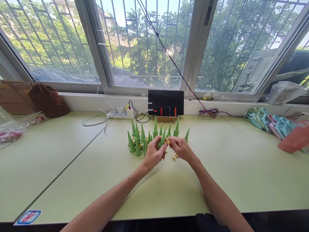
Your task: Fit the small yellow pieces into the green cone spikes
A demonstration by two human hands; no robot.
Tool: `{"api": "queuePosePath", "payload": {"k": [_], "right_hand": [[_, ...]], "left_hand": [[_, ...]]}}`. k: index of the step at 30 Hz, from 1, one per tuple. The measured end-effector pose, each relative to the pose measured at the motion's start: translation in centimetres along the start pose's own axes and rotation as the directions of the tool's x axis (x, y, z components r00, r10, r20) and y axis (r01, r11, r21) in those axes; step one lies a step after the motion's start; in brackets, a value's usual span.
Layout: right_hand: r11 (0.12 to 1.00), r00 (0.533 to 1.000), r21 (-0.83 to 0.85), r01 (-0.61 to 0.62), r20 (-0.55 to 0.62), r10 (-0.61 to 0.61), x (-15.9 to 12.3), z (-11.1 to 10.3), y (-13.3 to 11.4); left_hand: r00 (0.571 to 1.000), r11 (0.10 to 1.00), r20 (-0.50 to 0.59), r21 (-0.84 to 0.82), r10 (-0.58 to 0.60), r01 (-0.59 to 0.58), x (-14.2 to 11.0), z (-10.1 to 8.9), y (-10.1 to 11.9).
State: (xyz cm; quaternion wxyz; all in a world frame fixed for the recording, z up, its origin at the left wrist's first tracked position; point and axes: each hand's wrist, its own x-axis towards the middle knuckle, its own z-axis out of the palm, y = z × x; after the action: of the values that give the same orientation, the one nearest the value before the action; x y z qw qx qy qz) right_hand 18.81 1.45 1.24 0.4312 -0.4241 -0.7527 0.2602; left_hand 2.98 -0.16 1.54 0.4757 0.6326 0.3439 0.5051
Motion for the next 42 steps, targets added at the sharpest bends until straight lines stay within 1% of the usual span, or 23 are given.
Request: {"api": "queuePosePath", "payload": {"k": [5,9,13,20,25,29,34,38,42], "right_hand": [[1.000,0.999,0.008,0.015,0.044,-0.015,-0.06,0.07,0.04],[1.000,0.997,0.017,0.020,0.074,-0.021,-0.10,0.05,-0.11],[0.999,0.997,0.037,0.014,0.078,-0.017,-0.16,-0.01,-0.17],[0.998,0.998,0.056,-0.039,0.060,0.036,-0.13,0.20,0.19],[0.995,0.996,0.063,-0.073,0.058,0.070,-0.05,0.36,0.56],[0.993,0.995,0.075,-0.088,0.062,0.083,-0.01,0.36,0.59],[0.990,0.996,0.114,-0.081,0.052,0.076,0.02,0.51,0.49],[0.990,0.998,0.136,-0.028,0.064,0.019,-0.01,0.46,0.12],[0.994,0.997,0.111,0.009,0.077,-0.018,-0.10,0.26,-0.23]], "left_hand": [[0.997,0.985,0.005,-0.153,-0.083,0.083,0.12,0.03,0.16],[0.991,0.969,0.033,-0.208,-0.130,0.134,0.10,-0.02,0.20],[0.991,0.974,0.035,-0.185,-0.129,0.133,0.02,0.02,0.41],[0.999,0.993,0.006,-0.104,-0.048,0.048,0.03,0.18,0.06],[1.000,1.000,0.014,0.005,0.018,-0.018,-0.12,0.13,-0.09],[0.998,0.997,0.014,0.051,0.059,-0.060,-0.19,0.06,-0.08],[1.000,1.000,-0.004,0.002,0.028,-0.028,-0.06,0.02,-0.01],[1.000,0.996,-0.013,-0.088,-0.021,0.020,-0.02,0.14,0.21],[0.997,0.989,-0.036,-0.133,-0.065,0.060,-0.10,0.29,0.47]]}}
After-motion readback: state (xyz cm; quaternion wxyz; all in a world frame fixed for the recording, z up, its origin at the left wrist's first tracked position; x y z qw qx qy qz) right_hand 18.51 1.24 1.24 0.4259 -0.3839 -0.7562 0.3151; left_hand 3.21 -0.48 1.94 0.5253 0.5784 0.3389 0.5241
